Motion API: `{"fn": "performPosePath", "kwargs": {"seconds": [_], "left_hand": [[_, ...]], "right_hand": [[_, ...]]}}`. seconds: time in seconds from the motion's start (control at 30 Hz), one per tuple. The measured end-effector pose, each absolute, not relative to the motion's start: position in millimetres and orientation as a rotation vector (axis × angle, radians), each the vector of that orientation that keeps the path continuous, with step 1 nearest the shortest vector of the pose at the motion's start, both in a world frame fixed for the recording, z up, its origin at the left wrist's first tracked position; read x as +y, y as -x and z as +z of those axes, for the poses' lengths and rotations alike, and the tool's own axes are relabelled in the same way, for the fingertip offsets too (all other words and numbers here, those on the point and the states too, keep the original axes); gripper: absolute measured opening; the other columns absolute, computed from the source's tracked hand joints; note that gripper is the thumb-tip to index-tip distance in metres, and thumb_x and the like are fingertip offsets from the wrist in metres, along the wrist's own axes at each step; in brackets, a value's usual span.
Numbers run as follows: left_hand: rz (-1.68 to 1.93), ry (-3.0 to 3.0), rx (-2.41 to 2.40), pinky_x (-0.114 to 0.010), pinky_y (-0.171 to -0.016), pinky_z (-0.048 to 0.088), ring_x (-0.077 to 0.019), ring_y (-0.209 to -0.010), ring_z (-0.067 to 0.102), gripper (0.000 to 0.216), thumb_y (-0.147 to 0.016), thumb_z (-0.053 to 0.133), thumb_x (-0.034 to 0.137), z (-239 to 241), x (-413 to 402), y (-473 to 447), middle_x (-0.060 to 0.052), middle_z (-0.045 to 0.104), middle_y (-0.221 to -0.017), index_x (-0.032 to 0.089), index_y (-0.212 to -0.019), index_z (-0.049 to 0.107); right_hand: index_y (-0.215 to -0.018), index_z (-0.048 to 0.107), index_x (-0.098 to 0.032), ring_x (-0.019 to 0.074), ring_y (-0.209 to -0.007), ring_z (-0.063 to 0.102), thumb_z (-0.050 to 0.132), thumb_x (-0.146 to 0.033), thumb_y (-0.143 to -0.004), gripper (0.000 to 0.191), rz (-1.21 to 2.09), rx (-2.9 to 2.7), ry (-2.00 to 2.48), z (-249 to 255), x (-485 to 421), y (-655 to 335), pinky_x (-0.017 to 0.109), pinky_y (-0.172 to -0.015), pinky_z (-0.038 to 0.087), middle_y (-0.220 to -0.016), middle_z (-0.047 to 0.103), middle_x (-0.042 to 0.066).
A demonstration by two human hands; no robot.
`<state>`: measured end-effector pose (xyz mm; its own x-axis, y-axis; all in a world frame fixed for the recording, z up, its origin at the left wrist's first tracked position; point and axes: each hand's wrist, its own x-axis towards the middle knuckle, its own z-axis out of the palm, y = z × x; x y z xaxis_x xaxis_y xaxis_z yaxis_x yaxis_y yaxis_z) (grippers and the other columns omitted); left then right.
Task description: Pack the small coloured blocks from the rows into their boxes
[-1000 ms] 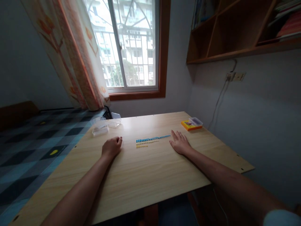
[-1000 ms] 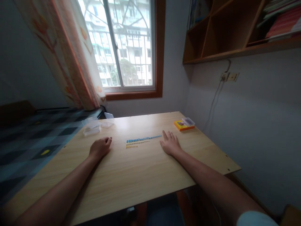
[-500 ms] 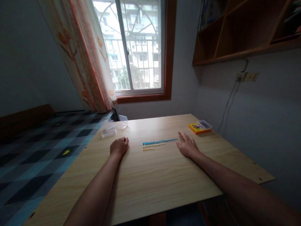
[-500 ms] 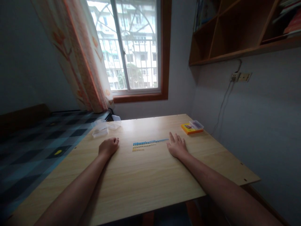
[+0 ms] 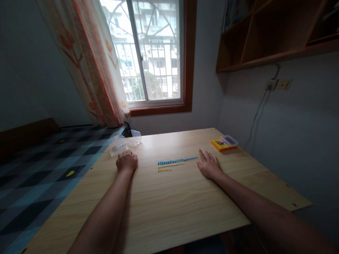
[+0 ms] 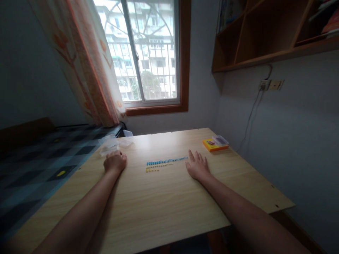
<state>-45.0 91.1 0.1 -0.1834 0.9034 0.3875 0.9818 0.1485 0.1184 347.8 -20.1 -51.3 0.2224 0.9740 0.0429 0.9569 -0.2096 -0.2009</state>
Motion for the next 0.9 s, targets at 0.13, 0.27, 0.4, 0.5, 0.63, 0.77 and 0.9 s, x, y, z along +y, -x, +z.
{"fn": "performPosePath", "kwargs": {"seconds": [0.13,0.27,0.4,0.5,0.63,0.77,0.9], "left_hand": [[-0.573,1.733,-2.179,-0.053,-0.11,0.032,-0.0393,-0.134,0.044,0.05,-0.086,0.047,0.031,-5.6,100.2,52.0,-0.026,0.059,-0.137,0.006,-0.127,0.061],[-0.595,1.66,-2.236,-0.059,-0.115,0.023,-0.0401,-0.145,0.031,0.06,-0.083,0.05,0.031,-8.3,111.0,62.7,-0.027,0.043,-0.153,0.006,-0.137,0.054],[-0.602,1.616,-2.297,-0.061,-0.115,0.025,-0.0396,-0.147,0.029,0.059,-0.085,0.046,0.027,-5.6,120.7,75.5,-0.027,0.038,-0.158,0.006,-0.14,0.052],[-0.589,1.631,-2.312,-0.06,-0.115,0.026,-0.0388,-0.147,0.03,0.06,-0.083,0.047,0.025,-2.6,125.5,82.8,-0.025,0.04,-0.157,0.009,-0.141,0.054],[-0.56,1.636,-2.339,-0.06,-0.115,0.027,-0.0388,-0.146,0.031,0.059,-0.081,0.049,0.024,-1.9,128.7,87.2,-0.022,0.045,-0.155,0.012,-0.138,0.058],[-0.538,1.586,-2.361,-0.06,-0.109,0.031,-0.0413,-0.136,0.041,0.052,-0.081,0.05,0.024,-2.9,129.6,87.6,-0.025,0.055,-0.143,0.011,-0.13,0.063],[-0.514,1.553,-2.334,-0.061,-0.11,0.026,-0.0412,-0.128,0.046,0.048,-0.084,0.046,0.022,-2.9,128.8,86.1,-0.027,0.059,-0.135,0.007,-0.126,0.064]], "right_hand": [[-0.165,0.009,-0.023,0.0303,-0.155,0.02,0.033,-0.045,-0.103,0.071,0.146,-1.851,2.303,-50.1,-20.4,-347.2,0.052,-0.122,0.011,-0.168,0.021,0.017],[-0.165,0.009,-0.023,0.0304,-0.155,0.021,0.034,-0.045,-0.103,0.071,0.162,-1.847,2.299,-48.3,-20.4,-346.4,0.052,-0.122,0.012,-0.168,0.022,0.016],[-0.165,0.009,-0.024,0.0298,-0.155,0.02,0.035,-0.044,-0.102,0.071,0.17,-1.838,2.286,-48.0,-19.3,-346.2,0.053,-0.123,0.011,-0.168,0.023,0.016],[-0.165,0.01,-0.024,0.0304,-0.155,0.02,0.036,-0.045,-0.102,0.072,0.171,-1.835,2.274,-49.1,-18.6,-346.4,0.054,-0.122,0.01,-0.167,0.023,0.016],[-0.165,0.011,-0.025,0.0309,-0.154,0.021,0.036,-0.046,-0.102,0.071,0.171,-1.847,2.257,-50.2,-18.6,-346.6,0.055,-0.122,0.009,-0.167,0.025,0.016],[-0.165,0.011,-0.025,0.0317,-0.155,0.019,0.036,-0.045,-0.102,0.071,0.177,-1.854,2.251,-50.3,-19.2,-346.4,0.055,-0.122,0.009,-0.168,0.023,0.016],[-0.165,0.011,-0.026,0.0317,-0.155,0.019,0.036,-0.045,-0.102,0.071,0.183,-1.856,2.252,-50.6,-19.6,-346.3,0.056,-0.122,0.009,-0.168,0.023,0.016]]}}
